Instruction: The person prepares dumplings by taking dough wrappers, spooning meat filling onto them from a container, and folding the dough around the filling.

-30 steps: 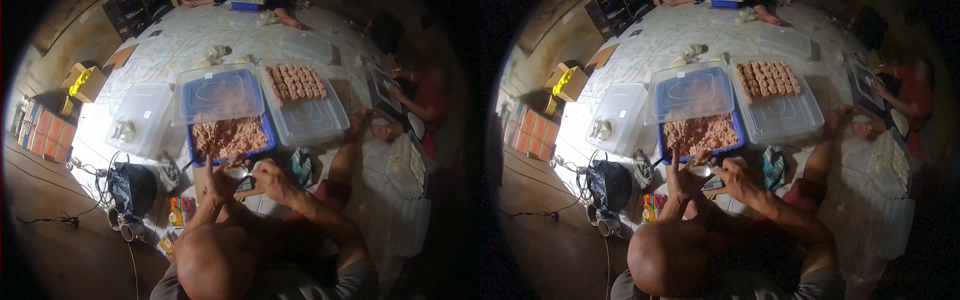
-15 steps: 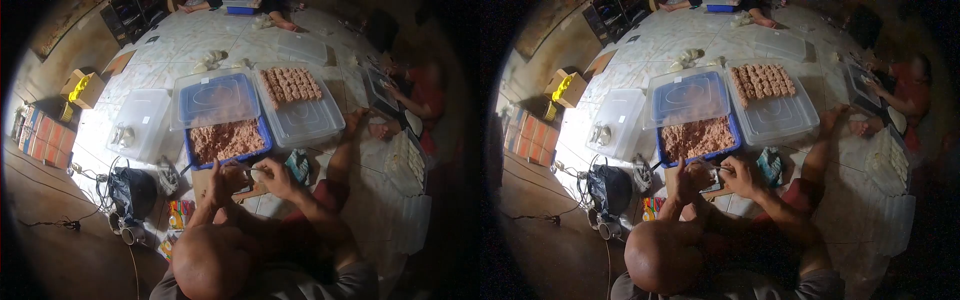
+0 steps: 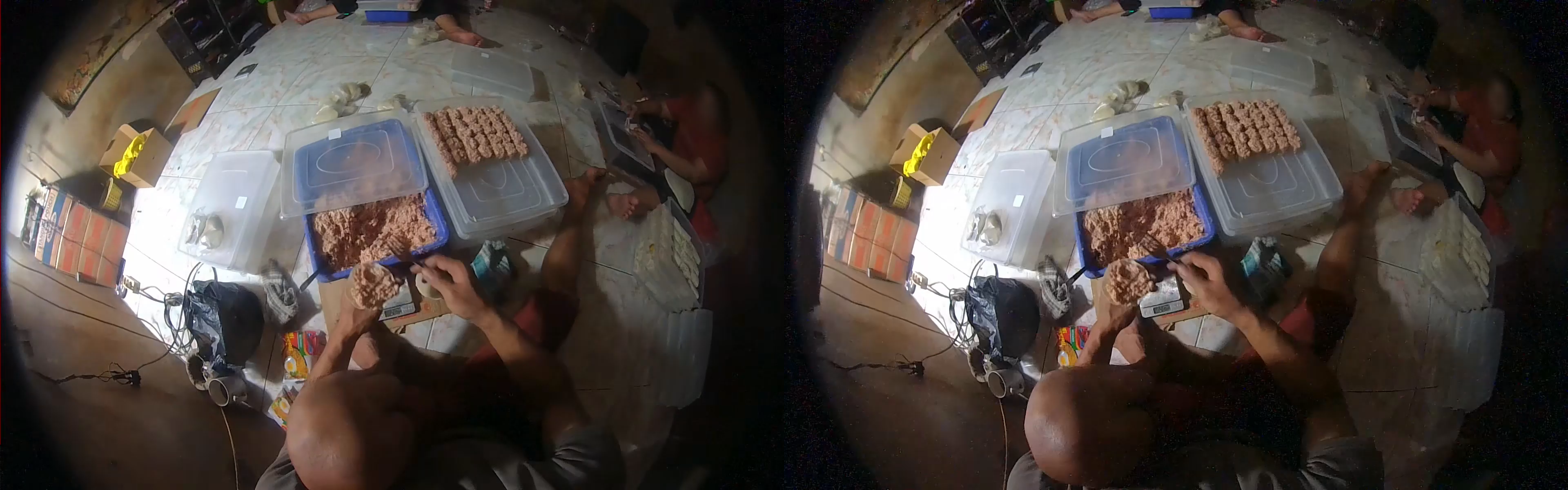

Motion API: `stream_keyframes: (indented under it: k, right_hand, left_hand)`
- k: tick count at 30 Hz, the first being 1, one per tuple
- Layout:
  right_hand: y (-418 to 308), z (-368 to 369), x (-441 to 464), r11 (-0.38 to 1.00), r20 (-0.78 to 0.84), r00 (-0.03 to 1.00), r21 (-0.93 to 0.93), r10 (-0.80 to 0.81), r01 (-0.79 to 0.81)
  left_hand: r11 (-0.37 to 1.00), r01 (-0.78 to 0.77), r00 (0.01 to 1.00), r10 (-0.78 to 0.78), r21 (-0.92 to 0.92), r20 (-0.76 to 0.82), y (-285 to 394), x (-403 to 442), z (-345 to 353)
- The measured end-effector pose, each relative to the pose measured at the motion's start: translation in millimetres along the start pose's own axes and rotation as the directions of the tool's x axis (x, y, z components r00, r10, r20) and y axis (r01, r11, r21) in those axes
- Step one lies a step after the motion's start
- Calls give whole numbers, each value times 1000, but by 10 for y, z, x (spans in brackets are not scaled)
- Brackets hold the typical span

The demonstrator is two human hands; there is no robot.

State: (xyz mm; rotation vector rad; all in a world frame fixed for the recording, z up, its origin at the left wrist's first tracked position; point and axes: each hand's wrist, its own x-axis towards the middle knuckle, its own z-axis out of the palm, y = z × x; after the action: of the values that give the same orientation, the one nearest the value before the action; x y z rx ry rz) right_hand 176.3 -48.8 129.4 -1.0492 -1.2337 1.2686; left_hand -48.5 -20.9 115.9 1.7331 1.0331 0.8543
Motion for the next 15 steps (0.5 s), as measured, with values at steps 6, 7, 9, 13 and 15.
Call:
stream_keyframes:
  k: [6, 7, 9, 13, 15]
  right_hand:
    - [595, 84, -417, 901, -20, 988, -413, -156, 134]
    - [607, 59, -392, 790, 17, 954, -556, -300, 258]
    - [297, 3, -305, 765, 4, 952, -594, -306, 248]
    - [575, -93, -365, 965, -76, 991, -247, -108, 86]
    - [677, -50, -502, 988, 26, 988, 1, 155, -156]
  left_hand:
    - [842, -238, 957, 289, 484, -32, -365, 186, 124]
    - [842, -240, 957, 290, 483, -29, -193, 172, 107]
    - [992, 120, 990, -118, 21, -80, 138, 126, 86]
    - [978, 136, 985, -151, -161, -86, 466, 138, -67]
    - [984, 63, 982, -91, -169, -163, 477, 145, 22]
